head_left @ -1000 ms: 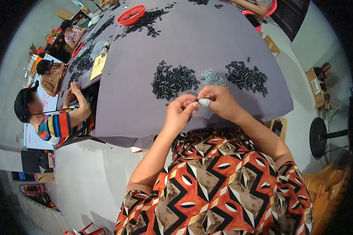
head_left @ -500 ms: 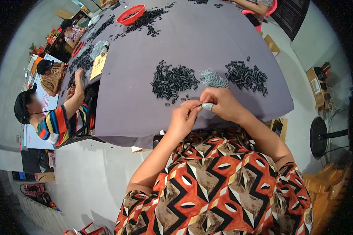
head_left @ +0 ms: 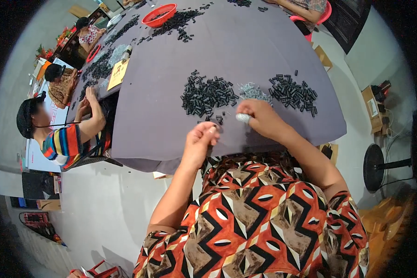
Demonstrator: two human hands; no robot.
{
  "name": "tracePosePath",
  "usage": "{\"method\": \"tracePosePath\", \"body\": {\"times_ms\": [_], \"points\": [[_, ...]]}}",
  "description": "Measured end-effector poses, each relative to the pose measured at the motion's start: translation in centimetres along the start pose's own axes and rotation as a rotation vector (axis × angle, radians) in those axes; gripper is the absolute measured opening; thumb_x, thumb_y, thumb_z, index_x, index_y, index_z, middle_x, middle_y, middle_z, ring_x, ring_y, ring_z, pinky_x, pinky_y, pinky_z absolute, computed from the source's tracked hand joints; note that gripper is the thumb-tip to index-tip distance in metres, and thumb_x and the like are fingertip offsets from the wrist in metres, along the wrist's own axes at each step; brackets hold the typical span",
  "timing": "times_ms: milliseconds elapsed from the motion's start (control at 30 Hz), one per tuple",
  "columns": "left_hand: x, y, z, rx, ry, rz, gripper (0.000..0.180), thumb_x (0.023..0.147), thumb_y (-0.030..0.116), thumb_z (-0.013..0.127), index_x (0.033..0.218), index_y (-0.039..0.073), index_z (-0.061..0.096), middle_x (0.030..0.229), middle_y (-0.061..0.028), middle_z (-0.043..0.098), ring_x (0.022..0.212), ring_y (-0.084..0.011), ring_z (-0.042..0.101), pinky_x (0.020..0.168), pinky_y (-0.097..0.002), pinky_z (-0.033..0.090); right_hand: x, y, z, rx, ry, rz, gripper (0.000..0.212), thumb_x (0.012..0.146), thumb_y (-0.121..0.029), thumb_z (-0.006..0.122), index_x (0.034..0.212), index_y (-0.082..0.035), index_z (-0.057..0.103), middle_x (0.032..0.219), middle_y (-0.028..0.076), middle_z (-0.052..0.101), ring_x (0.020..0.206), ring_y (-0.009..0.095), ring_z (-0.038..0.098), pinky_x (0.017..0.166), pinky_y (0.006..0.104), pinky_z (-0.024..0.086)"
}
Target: Manual assembly of small black and silver industrial components on a workshop table.
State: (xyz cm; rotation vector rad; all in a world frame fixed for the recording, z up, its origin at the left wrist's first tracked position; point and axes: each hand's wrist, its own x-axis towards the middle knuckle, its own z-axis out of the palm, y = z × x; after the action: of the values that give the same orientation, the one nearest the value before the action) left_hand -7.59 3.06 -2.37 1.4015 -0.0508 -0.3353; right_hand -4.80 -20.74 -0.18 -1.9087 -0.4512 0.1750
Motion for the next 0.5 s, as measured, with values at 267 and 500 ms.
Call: {"method": "tracePosePath", "body": {"times_ms": [267, 500], "points": [[0.2, -0.1, -1.3, -0.056, 0.137, 0.020, 0.011, 0.097, 0.013, 0.056, 0.102, 0.004, 0.060, 0.082, -0.0009, 0.064, 0.069, -0.0059, 0.055, 0.065, -0.0197, 0.045, 3.8, 0.7, 2.6, -0.694, 0.111, -0.335, 0.020, 0.073, -0.001, 0.058, 0.093, -0.004, 0.061, 0.086, 0.013, 0.057, 0.081, 0.036, 0.059, 0.069, 0.0448, 0.048], [0.3, -0.6, -1.4, -0.046, 0.070, 0.074, 0.013, 0.097, 0.012, 0.056, 0.104, 0.002, 0.060, 0.086, -0.0016, 0.065, 0.071, -0.0068, 0.057, 0.067, -0.0209, 0.047, 3.4, 2.0, 2.6, -0.651, 0.134, -0.303, 0.013, 0.076, 0.001, 0.058, 0.089, -0.004, 0.057, 0.083, 0.015, 0.056, 0.079, 0.038, 0.058, 0.066, 0.0462, 0.047]]}}
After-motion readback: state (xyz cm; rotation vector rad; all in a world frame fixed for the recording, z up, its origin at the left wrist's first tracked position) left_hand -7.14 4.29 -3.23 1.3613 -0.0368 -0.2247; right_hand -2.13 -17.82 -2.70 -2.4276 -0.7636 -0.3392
